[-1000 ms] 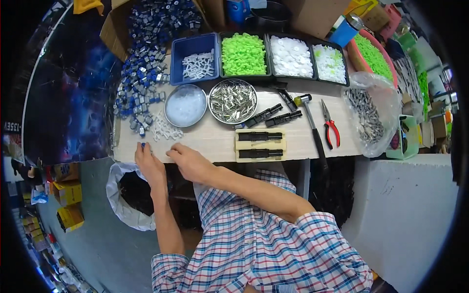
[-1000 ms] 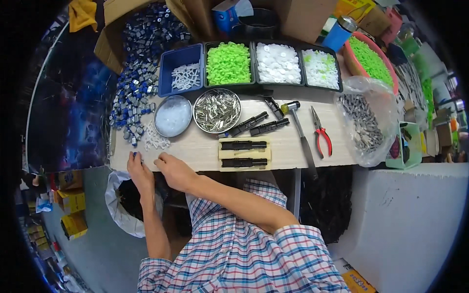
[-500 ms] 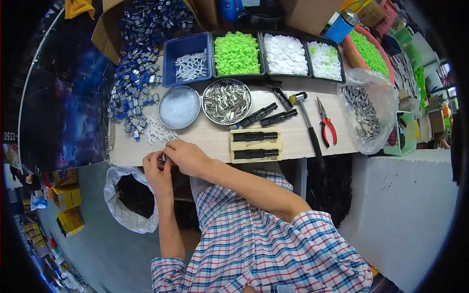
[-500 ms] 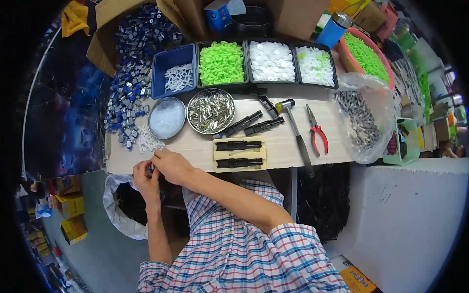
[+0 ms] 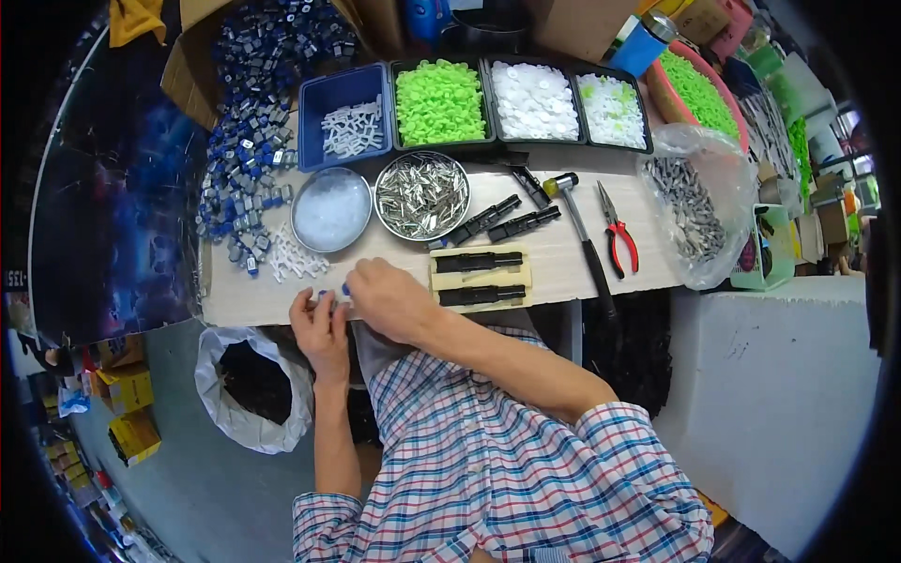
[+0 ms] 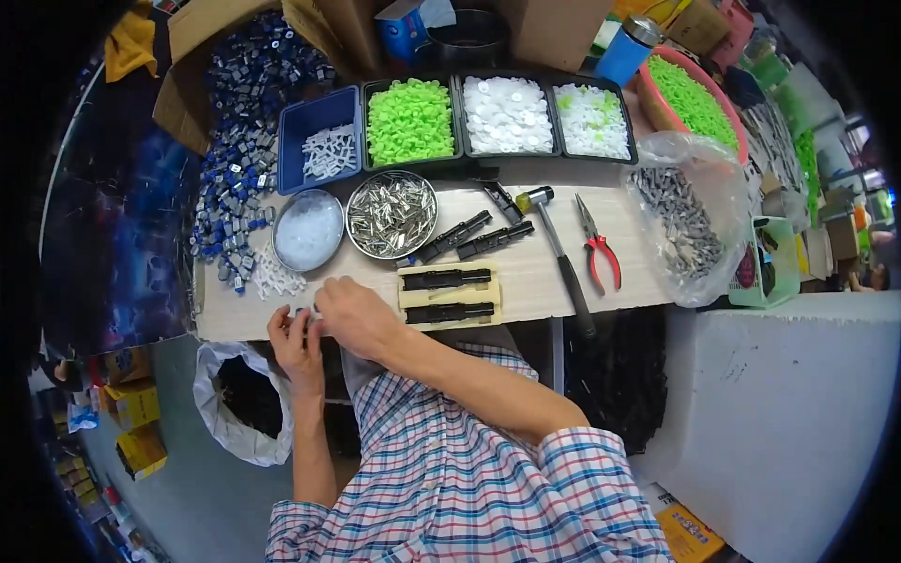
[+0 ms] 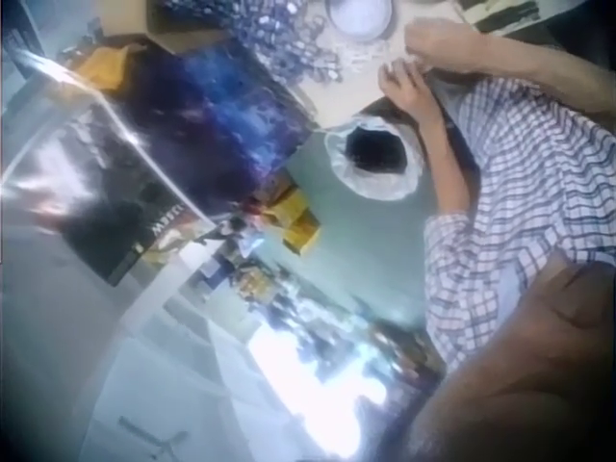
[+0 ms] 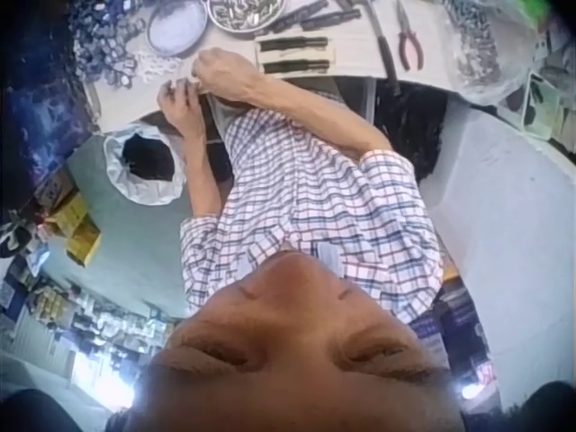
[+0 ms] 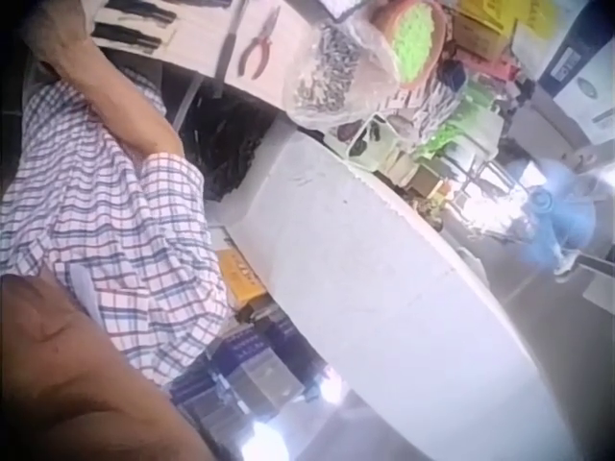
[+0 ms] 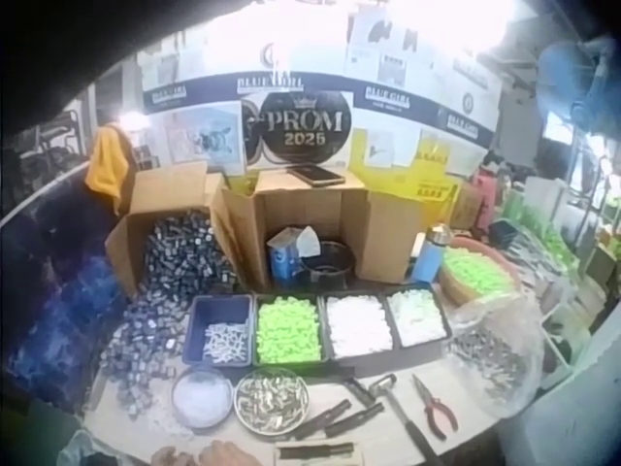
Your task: Assembling small plastic toy components at a factory workbench using manual tools.
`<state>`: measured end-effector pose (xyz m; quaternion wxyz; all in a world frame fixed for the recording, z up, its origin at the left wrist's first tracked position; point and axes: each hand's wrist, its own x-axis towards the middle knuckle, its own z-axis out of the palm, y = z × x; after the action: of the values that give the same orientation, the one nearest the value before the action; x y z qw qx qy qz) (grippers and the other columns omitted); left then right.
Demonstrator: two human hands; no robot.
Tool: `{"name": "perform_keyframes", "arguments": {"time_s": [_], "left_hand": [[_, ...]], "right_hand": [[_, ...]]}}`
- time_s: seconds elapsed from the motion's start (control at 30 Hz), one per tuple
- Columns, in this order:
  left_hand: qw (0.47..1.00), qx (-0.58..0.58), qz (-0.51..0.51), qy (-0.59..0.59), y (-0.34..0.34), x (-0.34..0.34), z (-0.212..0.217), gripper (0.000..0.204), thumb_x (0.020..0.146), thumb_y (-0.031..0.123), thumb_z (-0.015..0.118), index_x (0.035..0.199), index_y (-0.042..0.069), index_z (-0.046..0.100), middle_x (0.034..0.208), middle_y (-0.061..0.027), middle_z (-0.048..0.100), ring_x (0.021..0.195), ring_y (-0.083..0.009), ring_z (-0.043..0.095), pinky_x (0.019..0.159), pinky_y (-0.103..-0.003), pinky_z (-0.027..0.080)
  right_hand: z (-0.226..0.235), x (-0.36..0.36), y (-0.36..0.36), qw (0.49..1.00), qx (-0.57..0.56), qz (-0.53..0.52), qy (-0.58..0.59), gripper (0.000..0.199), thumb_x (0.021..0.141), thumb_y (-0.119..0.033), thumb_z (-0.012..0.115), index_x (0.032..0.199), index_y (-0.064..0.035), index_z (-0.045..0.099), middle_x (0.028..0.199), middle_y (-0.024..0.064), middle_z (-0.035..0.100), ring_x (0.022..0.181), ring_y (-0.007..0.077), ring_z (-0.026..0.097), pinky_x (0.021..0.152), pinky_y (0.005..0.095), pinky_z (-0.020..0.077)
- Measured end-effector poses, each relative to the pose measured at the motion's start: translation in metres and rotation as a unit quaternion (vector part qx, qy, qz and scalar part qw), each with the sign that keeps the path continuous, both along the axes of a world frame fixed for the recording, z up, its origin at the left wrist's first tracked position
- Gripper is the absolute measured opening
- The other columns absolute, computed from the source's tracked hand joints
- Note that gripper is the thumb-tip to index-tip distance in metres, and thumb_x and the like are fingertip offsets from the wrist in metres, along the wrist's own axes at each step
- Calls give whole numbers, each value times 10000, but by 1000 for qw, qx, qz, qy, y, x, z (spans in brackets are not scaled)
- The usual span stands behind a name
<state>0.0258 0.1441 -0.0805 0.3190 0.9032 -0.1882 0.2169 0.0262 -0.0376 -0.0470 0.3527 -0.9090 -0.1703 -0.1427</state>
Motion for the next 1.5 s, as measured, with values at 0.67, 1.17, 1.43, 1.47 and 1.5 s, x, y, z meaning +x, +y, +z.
{"name": "perform_keyframes", "arguments": {"time_s": [0.67,1.17,1.43,1.47,1.5], "left_hand": [[995,-78,-52,44,-64,-14,4,236,856,-21,740,1077,-35,658,1212,-215,636,1025,-359,666,832,-393,567],[993,-55,-66,83,-67,-16,12,245,876,30,730,1097,-37,651,1287,-228,553,1129,-400,589,927,-440,509],[990,-67,-52,117,-69,-9,25,218,911,56,705,1100,-40,656,1241,-207,562,1120,-370,582,948,-405,486],[988,-79,-54,120,-69,-8,27,213,913,54,702,1099,-38,655,1229,-196,566,1119,-366,581,946,-405,485],[987,-91,-57,124,-69,-8,28,208,914,51,698,1098,-37,655,1217,-185,569,1119,-362,580,944,-405,485]], "right_hand": [[36,-56,-103,993,-48,-109,14,219,807,11,750,986,-6,625,947,132,649,821,322,618,726,415,516],[35,-39,-104,990,-92,-100,34,144,829,-43,742,964,-29,693,961,95,646,915,295,607,817,406,508],[24,-48,-102,988,-112,-104,-9,189,805,-32,739,947,-36,615,988,98,650,949,294,609,805,405,472],[24,-48,-101,988,-111,-106,-8,189,805,-32,739,947,-36,615,988,98,650,949,294,609,805,405,472],[26,-48,-98,985,-126,-120,5,195,797,-23,734,954,-34,617,996,101,653,960,295,613,819,408,479]]}}
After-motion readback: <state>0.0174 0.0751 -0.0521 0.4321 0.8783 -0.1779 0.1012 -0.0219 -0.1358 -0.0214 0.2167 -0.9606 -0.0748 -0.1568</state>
